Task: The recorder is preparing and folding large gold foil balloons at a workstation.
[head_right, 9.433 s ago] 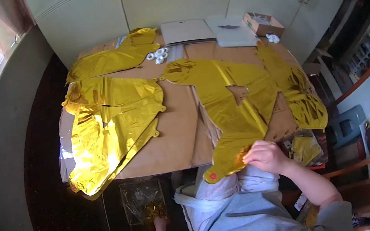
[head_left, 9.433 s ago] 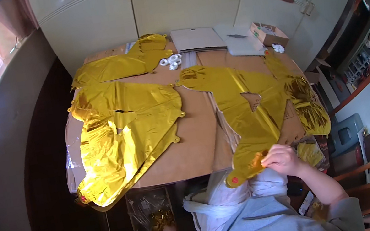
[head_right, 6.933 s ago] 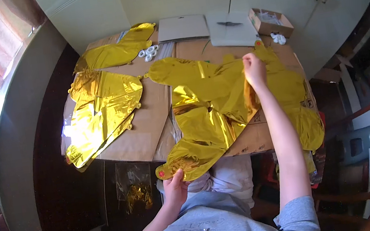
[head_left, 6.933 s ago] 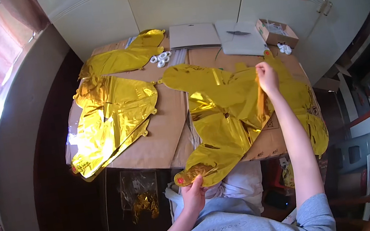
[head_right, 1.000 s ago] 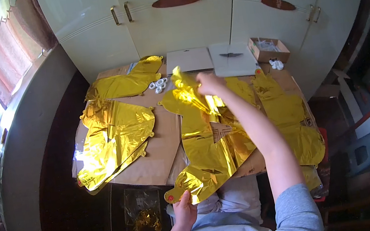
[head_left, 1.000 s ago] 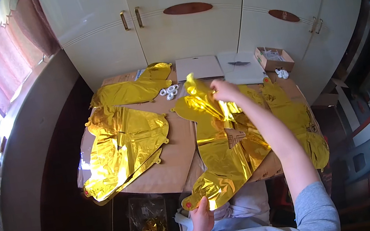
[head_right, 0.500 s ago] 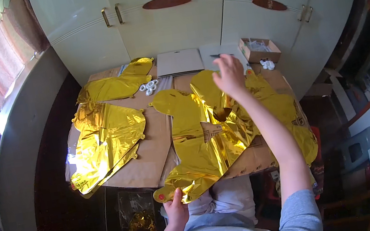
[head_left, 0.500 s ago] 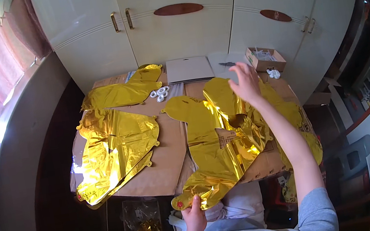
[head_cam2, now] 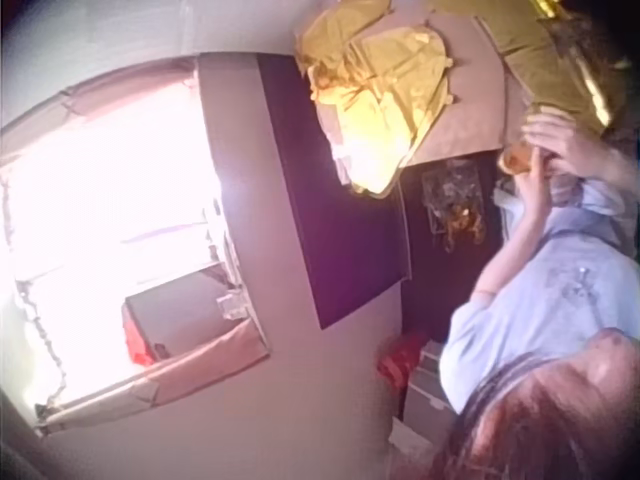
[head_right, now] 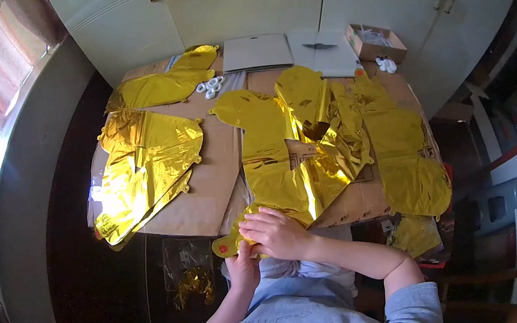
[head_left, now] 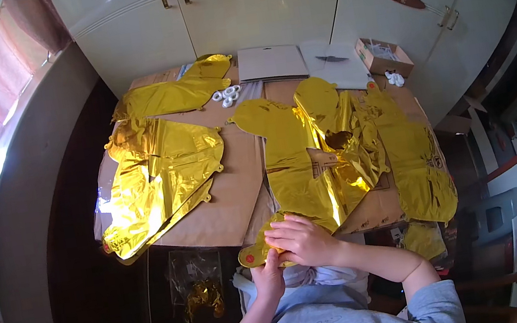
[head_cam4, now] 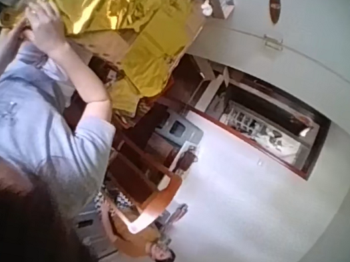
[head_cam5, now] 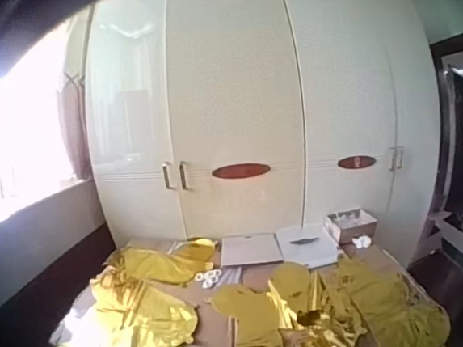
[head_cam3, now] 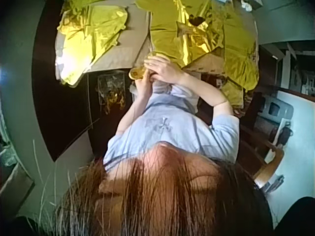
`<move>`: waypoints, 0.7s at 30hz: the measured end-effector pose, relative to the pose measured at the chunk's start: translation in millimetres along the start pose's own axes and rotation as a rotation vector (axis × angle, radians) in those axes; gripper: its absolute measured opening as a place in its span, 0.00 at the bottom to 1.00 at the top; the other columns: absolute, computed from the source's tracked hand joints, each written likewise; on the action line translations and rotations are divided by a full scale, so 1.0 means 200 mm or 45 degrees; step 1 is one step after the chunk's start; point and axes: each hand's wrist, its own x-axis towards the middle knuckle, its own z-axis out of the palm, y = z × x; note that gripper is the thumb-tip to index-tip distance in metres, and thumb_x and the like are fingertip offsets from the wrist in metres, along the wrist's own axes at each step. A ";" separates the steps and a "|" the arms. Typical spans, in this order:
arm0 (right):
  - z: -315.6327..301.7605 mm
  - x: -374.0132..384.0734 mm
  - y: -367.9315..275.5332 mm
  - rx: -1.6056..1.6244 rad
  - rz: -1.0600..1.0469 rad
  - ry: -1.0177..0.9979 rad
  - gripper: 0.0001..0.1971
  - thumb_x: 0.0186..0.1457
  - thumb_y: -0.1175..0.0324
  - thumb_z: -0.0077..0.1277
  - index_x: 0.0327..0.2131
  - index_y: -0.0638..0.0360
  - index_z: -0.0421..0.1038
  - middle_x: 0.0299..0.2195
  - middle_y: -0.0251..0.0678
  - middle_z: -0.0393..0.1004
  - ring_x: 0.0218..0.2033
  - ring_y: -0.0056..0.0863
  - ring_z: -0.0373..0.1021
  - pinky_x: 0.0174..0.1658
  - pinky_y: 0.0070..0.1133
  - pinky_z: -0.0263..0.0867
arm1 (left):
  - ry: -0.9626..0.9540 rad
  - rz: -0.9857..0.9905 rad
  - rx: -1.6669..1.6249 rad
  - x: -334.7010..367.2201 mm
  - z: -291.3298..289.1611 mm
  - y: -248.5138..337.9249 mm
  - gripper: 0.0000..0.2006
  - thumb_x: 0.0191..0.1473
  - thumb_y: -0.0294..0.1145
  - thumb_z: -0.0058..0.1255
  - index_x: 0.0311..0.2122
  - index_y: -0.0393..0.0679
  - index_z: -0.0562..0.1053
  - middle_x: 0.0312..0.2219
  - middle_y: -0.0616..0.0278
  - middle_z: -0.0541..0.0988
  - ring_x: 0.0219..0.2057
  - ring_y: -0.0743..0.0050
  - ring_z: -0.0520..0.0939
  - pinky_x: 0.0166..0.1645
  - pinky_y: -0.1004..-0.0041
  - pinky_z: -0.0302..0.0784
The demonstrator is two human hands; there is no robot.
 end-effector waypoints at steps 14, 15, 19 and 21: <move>-0.37 0.19 0.38 1.223 0.887 0.246 0.13 0.57 0.62 0.48 0.27 0.61 0.74 0.17 0.25 0.70 0.16 0.11 0.63 0.20 0.13 0.59 | 0.071 -0.088 0.021 0.01 0.00 0.01 0.13 0.57 0.30 0.44 0.47 0.40 0.64 0.40 0.61 0.73 0.38 0.73 0.77 0.38 0.74 0.74; -0.41 0.20 0.41 1.213 0.947 0.293 0.12 0.57 0.61 0.48 0.27 0.60 0.74 0.19 0.26 0.71 0.17 0.11 0.64 0.21 0.13 0.60 | 0.081 -0.093 0.020 0.01 0.00 0.00 0.12 0.57 0.31 0.45 0.45 0.40 0.65 0.38 0.63 0.74 0.35 0.76 0.77 0.34 0.77 0.74; -0.55 0.22 0.73 1.376 1.039 0.581 0.11 0.57 0.60 0.48 0.30 0.57 0.73 0.24 0.25 0.73 0.22 0.13 0.66 0.25 0.16 0.64 | 0.061 -0.094 0.003 0.01 0.02 0.01 0.13 0.57 0.30 0.44 0.46 0.40 0.64 0.39 0.62 0.73 0.37 0.73 0.77 0.37 0.75 0.74; -0.62 0.27 0.84 1.536 1.101 0.777 0.12 0.55 0.58 0.51 0.30 0.56 0.73 0.23 0.25 0.72 0.23 0.14 0.66 0.26 0.15 0.62 | 0.048 -0.102 0.033 0.01 -0.01 0.01 0.16 0.57 0.28 0.42 0.50 0.38 0.61 0.45 0.58 0.71 0.44 0.66 0.76 0.45 0.67 0.75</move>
